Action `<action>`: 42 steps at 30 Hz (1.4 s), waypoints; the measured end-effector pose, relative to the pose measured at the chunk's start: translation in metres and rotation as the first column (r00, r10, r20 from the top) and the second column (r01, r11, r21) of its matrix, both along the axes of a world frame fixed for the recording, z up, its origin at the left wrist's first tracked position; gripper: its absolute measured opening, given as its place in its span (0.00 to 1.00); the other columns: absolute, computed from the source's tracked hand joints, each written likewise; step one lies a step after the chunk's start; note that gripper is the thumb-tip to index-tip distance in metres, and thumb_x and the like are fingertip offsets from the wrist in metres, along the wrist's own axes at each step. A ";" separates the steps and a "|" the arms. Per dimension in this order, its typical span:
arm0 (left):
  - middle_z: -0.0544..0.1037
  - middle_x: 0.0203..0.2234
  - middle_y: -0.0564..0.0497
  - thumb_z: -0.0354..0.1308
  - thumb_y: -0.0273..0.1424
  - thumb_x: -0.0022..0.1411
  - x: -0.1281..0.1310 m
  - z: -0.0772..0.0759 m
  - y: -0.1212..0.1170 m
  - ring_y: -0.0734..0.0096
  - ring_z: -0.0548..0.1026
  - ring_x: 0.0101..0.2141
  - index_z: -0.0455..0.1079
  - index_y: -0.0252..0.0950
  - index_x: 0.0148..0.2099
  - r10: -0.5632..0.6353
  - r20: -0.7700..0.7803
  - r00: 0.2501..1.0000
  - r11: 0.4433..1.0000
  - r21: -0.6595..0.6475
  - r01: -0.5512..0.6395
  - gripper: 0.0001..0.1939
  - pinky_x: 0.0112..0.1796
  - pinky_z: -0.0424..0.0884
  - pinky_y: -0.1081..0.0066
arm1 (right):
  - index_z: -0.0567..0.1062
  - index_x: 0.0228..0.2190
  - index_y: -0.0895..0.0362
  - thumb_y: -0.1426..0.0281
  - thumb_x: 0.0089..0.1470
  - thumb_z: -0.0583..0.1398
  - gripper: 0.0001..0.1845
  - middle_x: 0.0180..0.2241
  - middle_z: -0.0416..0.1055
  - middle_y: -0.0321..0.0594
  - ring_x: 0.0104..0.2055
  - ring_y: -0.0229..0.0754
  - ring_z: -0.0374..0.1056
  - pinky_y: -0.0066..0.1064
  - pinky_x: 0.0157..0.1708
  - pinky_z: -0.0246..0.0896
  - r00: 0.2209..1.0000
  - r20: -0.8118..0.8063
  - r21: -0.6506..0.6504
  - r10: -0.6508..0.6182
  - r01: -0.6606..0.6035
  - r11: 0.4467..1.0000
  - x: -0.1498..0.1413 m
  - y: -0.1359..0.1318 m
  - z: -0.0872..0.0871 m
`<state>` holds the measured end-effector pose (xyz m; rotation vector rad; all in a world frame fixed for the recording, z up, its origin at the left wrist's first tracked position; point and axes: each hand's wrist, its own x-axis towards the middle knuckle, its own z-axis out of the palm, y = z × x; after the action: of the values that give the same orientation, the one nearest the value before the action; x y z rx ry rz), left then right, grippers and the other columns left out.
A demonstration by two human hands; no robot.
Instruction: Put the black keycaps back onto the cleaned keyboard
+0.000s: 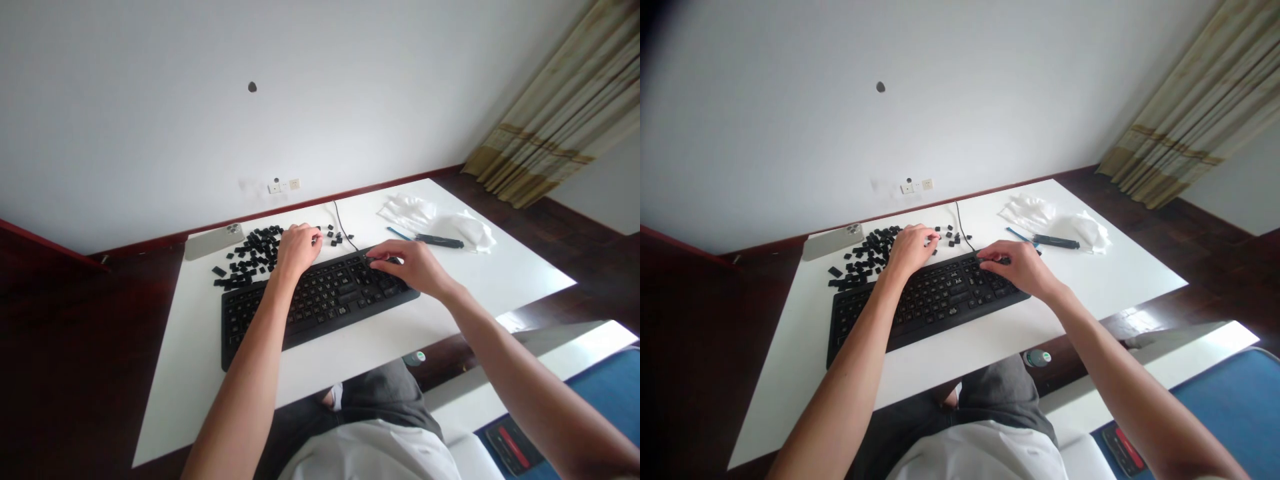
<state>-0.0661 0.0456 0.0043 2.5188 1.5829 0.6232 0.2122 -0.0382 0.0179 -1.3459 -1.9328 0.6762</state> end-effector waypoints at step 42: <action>0.84 0.43 0.46 0.59 0.30 0.73 0.001 -0.001 -0.001 0.56 0.77 0.45 0.84 0.41 0.45 -0.019 0.036 0.999 1.000 -0.021 0.020 0.11 0.52 0.71 0.58 | 0.81 0.33 0.52 0.75 0.65 0.62 0.09 0.36 0.83 0.42 0.40 0.50 0.80 0.38 0.40 0.70 0.846 0.490 -0.003 0.212 -0.242 0.970 -0.013 -0.012 0.001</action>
<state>-0.0648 0.0445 0.0034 2.4904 1.5428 0.6425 0.1989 -0.0505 0.0187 -1.3529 -2.5270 0.4017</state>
